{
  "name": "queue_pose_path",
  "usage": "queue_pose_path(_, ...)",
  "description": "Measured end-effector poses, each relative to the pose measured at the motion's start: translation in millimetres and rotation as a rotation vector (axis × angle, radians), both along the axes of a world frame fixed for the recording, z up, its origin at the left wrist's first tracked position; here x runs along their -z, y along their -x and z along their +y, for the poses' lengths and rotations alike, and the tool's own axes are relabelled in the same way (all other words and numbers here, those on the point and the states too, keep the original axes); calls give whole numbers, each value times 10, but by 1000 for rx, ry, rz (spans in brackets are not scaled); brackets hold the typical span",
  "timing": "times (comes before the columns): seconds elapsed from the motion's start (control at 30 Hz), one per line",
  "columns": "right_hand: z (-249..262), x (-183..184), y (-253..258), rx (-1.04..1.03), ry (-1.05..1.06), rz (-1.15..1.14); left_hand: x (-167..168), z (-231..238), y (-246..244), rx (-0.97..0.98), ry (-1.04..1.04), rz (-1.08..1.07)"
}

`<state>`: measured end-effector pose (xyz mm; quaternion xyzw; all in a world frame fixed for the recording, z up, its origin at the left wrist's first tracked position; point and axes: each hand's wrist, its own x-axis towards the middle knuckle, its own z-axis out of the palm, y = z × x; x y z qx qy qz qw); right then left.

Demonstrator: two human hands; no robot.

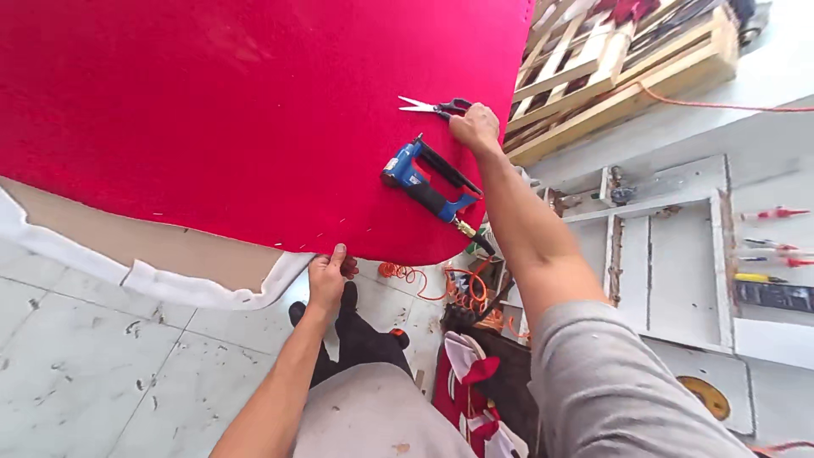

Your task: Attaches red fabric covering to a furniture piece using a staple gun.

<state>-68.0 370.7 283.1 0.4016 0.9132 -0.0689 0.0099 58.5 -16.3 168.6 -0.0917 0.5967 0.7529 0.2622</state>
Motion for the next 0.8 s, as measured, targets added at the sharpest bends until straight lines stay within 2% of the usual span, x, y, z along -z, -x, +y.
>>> queue_pose_path(0.07, 157, -17, 89, -92, 29, 77, 14, 0, 7, 11, -6, 14)
queue_pose_path(0.1, 279, -33, 137, -176, 56, 41, 15, 2, 18, 21, -8, 22)
queue_pose_path(0.17, 448, -43, 184, -360, 55, -155, 6, 7, 12, 21, -8, 19)
queue_pose_path(0.23, 440, -8, 169, -442, 0, -326, -2, -1, -11, -6, -20, -12)
queue_pose_path(0.33, 503, 59, 99, -452, -53, -344, -1, 42, -7, -50, -100, -63)
queue_pose_path(0.43, 567, 67, -43, -371, -50, -295, -29, 141, 8, -62, -118, -96)
queue_pose_path(0.5, 468, -34, -192, -286, 34, -189, -50, 163, 14, -75, -96, -97)
queue_pose_path(0.57, 223, -218, -539, -245, 243, 26, -43, 145, 24, -76, -80, -80)
queue_pose_path(0.67, -672, -359, -1485, -320, 659, 221, -20, 134, 31, -56, -45, -38)
queue_pose_path(0.8, -2214, 177, -2876, -200, 1156, 164, 28, 97, 41, 10, 118, 89)
